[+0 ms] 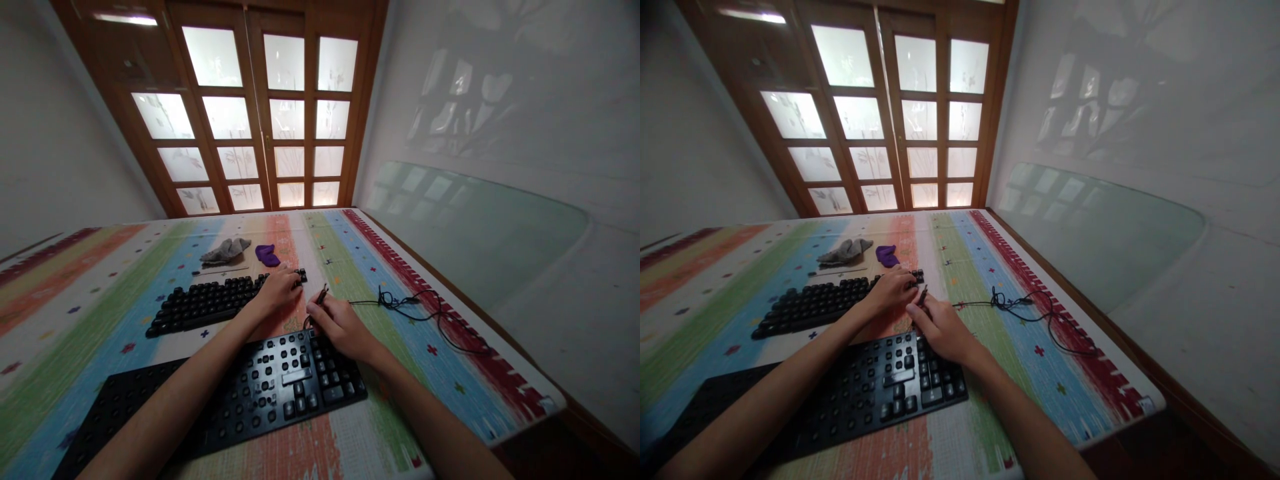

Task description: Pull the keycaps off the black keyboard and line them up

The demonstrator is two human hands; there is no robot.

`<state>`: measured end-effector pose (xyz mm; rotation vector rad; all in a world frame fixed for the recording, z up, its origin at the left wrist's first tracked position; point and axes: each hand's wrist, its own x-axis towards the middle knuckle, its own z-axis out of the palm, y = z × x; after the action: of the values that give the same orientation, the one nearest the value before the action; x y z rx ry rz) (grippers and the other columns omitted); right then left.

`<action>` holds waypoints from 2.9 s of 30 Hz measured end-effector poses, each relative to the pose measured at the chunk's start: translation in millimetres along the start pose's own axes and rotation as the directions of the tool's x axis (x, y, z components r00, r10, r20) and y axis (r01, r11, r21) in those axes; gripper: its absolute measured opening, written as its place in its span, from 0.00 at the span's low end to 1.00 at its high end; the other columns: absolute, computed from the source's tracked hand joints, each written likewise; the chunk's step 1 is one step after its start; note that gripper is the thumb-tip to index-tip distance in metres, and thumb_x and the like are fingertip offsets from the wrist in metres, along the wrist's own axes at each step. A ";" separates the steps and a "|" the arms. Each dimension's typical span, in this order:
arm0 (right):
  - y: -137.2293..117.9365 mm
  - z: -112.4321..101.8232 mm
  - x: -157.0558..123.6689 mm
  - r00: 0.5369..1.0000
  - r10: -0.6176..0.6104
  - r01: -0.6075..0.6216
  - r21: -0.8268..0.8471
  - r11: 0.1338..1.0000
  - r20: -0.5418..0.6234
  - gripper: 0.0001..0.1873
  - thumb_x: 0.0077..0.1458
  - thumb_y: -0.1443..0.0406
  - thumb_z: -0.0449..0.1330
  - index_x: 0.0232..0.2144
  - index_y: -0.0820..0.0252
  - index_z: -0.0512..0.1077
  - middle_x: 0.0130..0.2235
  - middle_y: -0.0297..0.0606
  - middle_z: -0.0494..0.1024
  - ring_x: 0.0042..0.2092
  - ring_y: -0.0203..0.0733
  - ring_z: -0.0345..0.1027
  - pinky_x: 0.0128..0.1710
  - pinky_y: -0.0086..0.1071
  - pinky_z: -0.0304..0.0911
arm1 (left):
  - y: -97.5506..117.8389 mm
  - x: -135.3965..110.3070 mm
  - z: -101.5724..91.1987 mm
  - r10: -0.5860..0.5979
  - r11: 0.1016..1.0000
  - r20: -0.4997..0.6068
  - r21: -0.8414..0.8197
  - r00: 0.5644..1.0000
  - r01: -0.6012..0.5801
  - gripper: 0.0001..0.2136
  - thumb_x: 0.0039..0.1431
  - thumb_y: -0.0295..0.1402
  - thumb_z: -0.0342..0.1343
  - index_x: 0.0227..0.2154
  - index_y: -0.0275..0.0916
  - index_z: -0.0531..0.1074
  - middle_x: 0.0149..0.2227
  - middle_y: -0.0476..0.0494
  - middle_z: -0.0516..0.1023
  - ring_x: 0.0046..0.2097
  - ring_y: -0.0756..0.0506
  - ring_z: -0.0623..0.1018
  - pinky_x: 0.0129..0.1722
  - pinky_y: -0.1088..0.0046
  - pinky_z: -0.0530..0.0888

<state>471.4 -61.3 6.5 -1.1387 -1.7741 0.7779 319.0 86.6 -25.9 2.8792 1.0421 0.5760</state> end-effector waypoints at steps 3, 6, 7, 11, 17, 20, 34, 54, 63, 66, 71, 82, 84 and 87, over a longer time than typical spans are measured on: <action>-0.1 0.4 -0.4 1.000 0.004 -0.004 0.002 1.000 0.003 0.15 0.68 0.58 0.49 0.32 0.59 0.66 0.24 0.30 0.70 0.27 0.37 0.66 0.31 0.30 0.58 | -2.1 0.6 0.6 -0.004 1.000 0.004 0.005 1.000 0.004 0.05 0.58 0.29 0.56 0.31 0.36 0.76 0.34 0.39 0.78 0.41 0.41 0.72 0.43 0.66 0.70; -0.3 0.5 -0.7 1.000 0.007 -0.007 0.001 1.000 0.005 0.14 0.67 0.58 0.49 0.32 0.59 0.66 0.24 0.30 0.70 0.26 0.37 0.66 0.31 0.30 0.58 | -2.6 1.0 -0.2 -0.004 1.000 0.013 0.010 1.000 0.004 0.05 0.59 0.29 0.57 0.31 0.36 0.77 0.35 0.39 0.78 0.42 0.41 0.73 0.43 0.66 0.70; -0.2 0.6 -0.7 1.000 0.006 -0.006 0.001 1.000 0.008 0.14 0.67 0.58 0.49 0.32 0.59 0.66 0.24 0.30 0.70 0.26 0.37 0.66 0.31 0.30 0.58 | -2.3 1.0 -0.7 -0.004 1.000 0.015 0.011 1.000 0.004 0.05 0.59 0.29 0.57 0.32 0.35 0.77 0.35 0.39 0.77 0.42 0.41 0.73 0.43 0.66 0.70; 0.0 0.4 -0.9 1.000 0.004 -0.004 0.001 1.000 0.014 0.14 0.67 0.58 0.50 0.32 0.59 0.66 0.24 0.30 0.70 0.26 0.36 0.66 0.31 0.30 0.58 | 0.1 0.9 -2.6 -0.009 1.000 0.018 0.016 1.000 0.008 0.05 0.60 0.29 0.56 0.31 0.35 0.77 0.34 0.39 0.77 0.41 0.42 0.73 0.43 0.67 0.70; 0.0 0.2 -0.8 1.000 -0.011 0.011 -0.020 1.000 0.016 0.14 0.67 0.58 0.50 0.32 0.59 0.66 0.25 0.30 0.70 0.27 0.36 0.65 0.32 0.30 0.57 | 2.1 0.9 -2.9 -0.008 1.000 0.024 0.028 1.000 0.007 0.08 0.60 0.29 0.54 0.29 0.36 0.77 0.33 0.39 0.76 0.40 0.42 0.72 0.43 0.66 0.71; -0.2 0.5 -0.6 1.000 -0.010 0.010 -0.020 1.000 0.025 0.15 0.68 0.58 0.50 0.32 0.59 0.66 0.25 0.30 0.70 0.27 0.36 0.64 0.32 0.30 0.57 | 1.6 1.2 -3.2 -0.007 0.999 0.027 0.034 1.000 0.006 0.08 0.60 0.28 0.54 0.29 0.36 0.77 0.33 0.39 0.77 0.40 0.41 0.72 0.43 0.65 0.71; 2.2 0.8 0.1 0.999 0.008 -0.006 -0.042 0.999 0.041 0.15 0.68 0.56 0.50 0.32 0.59 0.66 0.25 0.30 0.70 0.27 0.37 0.65 0.32 0.31 0.57 | 1.6 0.6 -4.6 0.009 1.000 0.041 0.025 0.999 -0.010 0.08 0.59 0.28 0.54 0.28 0.36 0.76 0.32 0.39 0.76 0.41 0.41 0.72 0.43 0.65 0.71; 1.5 -4.1 -0.3 0.996 0.086 -0.088 0.063 0.994 0.033 0.24 0.63 0.46 0.51 0.29 0.59 0.66 0.22 0.30 0.69 0.24 0.35 0.63 0.27 0.30 0.57 | -4.1 -23.5 -25.8 -0.033 0.999 -0.051 -0.005 0.998 0.033 0.07 0.62 0.29 0.52 0.31 0.37 0.74 0.34 0.41 0.75 0.41 0.42 0.72 0.44 0.65 0.70; 2.1 -3.6 -1.7 0.984 0.025 -0.018 -0.042 0.999 0.174 0.20 0.62 0.51 0.56 0.28 0.60 0.71 0.23 0.30 0.69 0.25 0.34 0.61 0.27 0.29 0.55 | 29.8 -96.4 -45.5 0.069 0.988 0.036 -0.140 0.997 -0.064 0.08 0.65 0.31 0.51 0.35 0.37 0.76 0.34 0.42 0.75 0.40 0.43 0.72 0.41 0.67 0.71; 4.2 -5.5 -1.9 0.974 0.023 -0.019 -0.021 1.000 0.225 0.20 0.63 0.51 0.56 0.28 0.61 0.72 0.23 0.31 0.71 0.26 0.34 0.63 0.28 0.29 0.57 | 45.7 -114.2 -46.4 0.099 0.969 0.026 -0.232 0.995 -0.091 0.08 0.65 0.31 0.51 0.41 0.39 0.75 0.40 0.40 0.76 0.43 0.43 0.73 0.44 0.65 0.72; 7.5 -10.0 -3.0 0.945 0.096 -0.122 0.065 0.990 0.312 0.21 0.61 0.50 0.57 0.27 0.61 0.71 0.21 0.30 0.71 0.22 0.33 0.63 0.22 0.26 0.57 | 58.5 -127.4 -41.6 0.120 0.940 0.001 -0.323 0.993 -0.113 0.09 0.66 0.32 0.51 0.45 0.40 0.74 0.42 0.41 0.75 0.46 0.43 0.73 0.48 0.64 0.72; 5.4 -5.6 -6.2 0.890 0.056 -0.112 0.097 0.989 0.453 0.16 0.58 0.53 0.61 0.30 0.60 0.75 0.24 0.31 0.72 0.23 0.34 0.66 0.22 0.26 0.60 | 62.6 -133.2 -29.9 0.095 0.918 -0.037 -0.384 0.995 -0.101 0.08 0.66 0.31 0.52 0.43 0.41 0.74 0.46 0.42 0.75 0.49 0.42 0.72 0.52 0.62 0.69; 3.1 -4.4 -6.1 0.892 -0.030 0.010 0.047 0.999 0.451 0.15 0.58 0.54 0.61 0.30 0.60 0.76 0.25 0.31 0.72 0.25 0.34 0.65 0.25 0.27 0.58 | 62.7 -133.2 -29.6 0.095 0.916 -0.034 -0.388 0.995 -0.100 0.08 0.66 0.31 0.51 0.43 0.41 0.74 0.47 0.42 0.75 0.49 0.42 0.72 0.52 0.62 0.69; 1.2 -3.6 -5.8 0.887 -0.084 0.087 0.014 0.996 0.454 0.16 0.60 0.54 0.60 0.31 0.61 0.77 0.26 0.33 0.71 0.27 0.35 0.63 0.27 0.28 0.57 | 63.0 -133.1 -29.5 0.101 0.915 -0.031 -0.390 0.994 -0.105 0.08 0.66 0.31 0.51 0.44 0.41 0.74 0.48 0.42 0.75 0.50 0.42 0.72 0.52 0.61 0.69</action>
<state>476.3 -66.0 5.1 -0.9211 -2.1971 1.0499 253.0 -48.1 -33.4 2.5865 0.6816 0.7132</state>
